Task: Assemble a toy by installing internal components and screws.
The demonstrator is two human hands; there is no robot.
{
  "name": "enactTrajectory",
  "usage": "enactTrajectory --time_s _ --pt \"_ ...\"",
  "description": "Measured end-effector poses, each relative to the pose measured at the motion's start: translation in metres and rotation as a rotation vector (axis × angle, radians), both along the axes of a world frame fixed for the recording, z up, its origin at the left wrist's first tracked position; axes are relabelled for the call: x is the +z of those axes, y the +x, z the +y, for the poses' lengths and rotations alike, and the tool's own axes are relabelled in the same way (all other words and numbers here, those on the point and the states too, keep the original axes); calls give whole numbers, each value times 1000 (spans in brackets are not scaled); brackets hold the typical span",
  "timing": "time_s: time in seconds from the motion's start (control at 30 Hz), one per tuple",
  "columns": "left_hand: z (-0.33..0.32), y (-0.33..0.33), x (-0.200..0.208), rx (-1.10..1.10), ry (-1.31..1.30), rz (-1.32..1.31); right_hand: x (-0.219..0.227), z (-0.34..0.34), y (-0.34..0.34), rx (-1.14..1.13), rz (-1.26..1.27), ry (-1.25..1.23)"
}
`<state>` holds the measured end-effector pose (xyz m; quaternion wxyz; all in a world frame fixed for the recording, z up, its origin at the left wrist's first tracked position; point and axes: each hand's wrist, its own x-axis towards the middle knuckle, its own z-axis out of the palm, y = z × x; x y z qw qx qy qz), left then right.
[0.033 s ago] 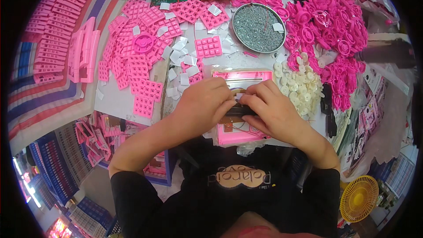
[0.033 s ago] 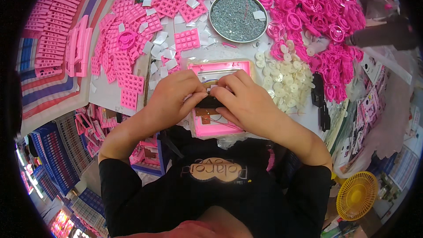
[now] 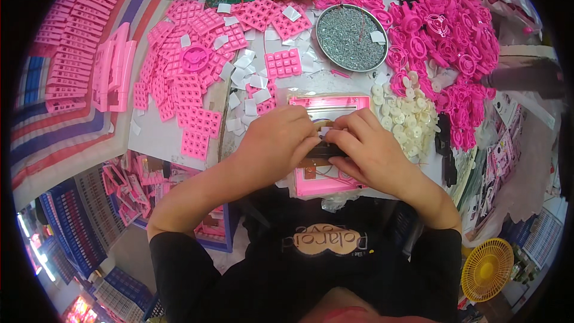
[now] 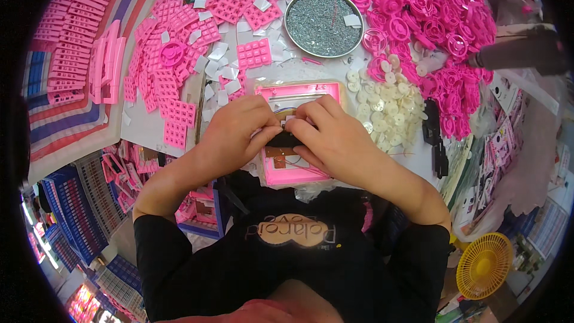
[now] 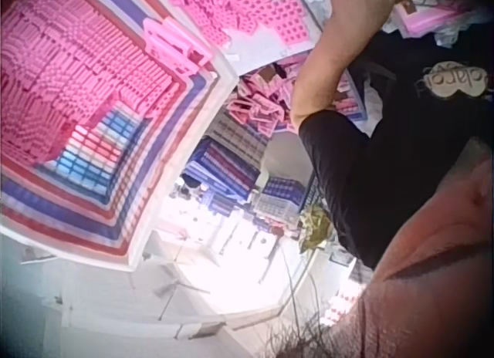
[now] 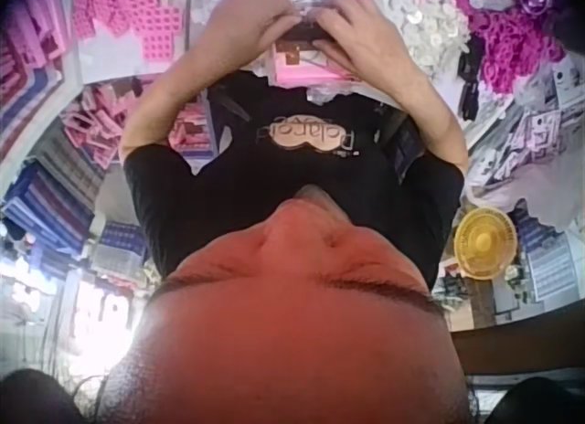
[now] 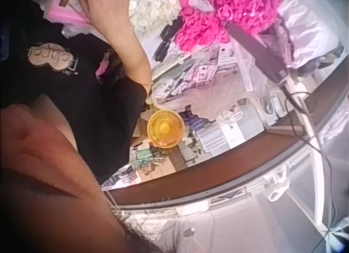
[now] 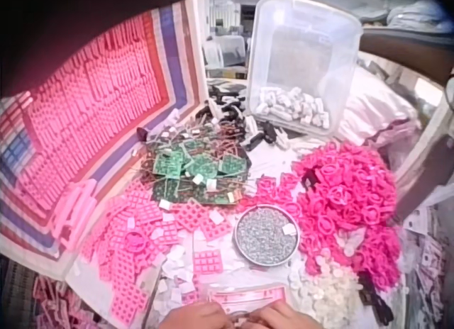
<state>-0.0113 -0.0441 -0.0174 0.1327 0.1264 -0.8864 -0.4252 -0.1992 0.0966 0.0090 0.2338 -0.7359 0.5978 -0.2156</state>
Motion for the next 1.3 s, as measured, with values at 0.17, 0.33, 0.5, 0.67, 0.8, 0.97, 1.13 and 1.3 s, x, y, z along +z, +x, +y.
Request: enactTrajectory --time_s 0.17,0.33,0.5,0.67,0.8,0.97,1.13,1.3 --pt "-5 -1 2 -17 6 -35 2 -1 2 -8 26 -16" --pt "-15 -5 0 -61 127 -126 5 -2 3 -2 46 -11" --pt "-21 -11 5 -86 177 -203 2 -2 4 -2 56 -56" --pt "-20 -16 11 -86 139 -251 0 1 7 2 149 -98" --pt "-26 -25 13 -135 206 -356 8 4 21 -41 324 -147" --pt "-32 -31 15 -165 290 -439 11 6 24 -42 360 -74" --pt "-27 -27 9 -166 240 -332 23 1 6 -9 146 -46" --pt "-25 -27 10 -193 193 -278 65 20 -111 -418 -158 -686"
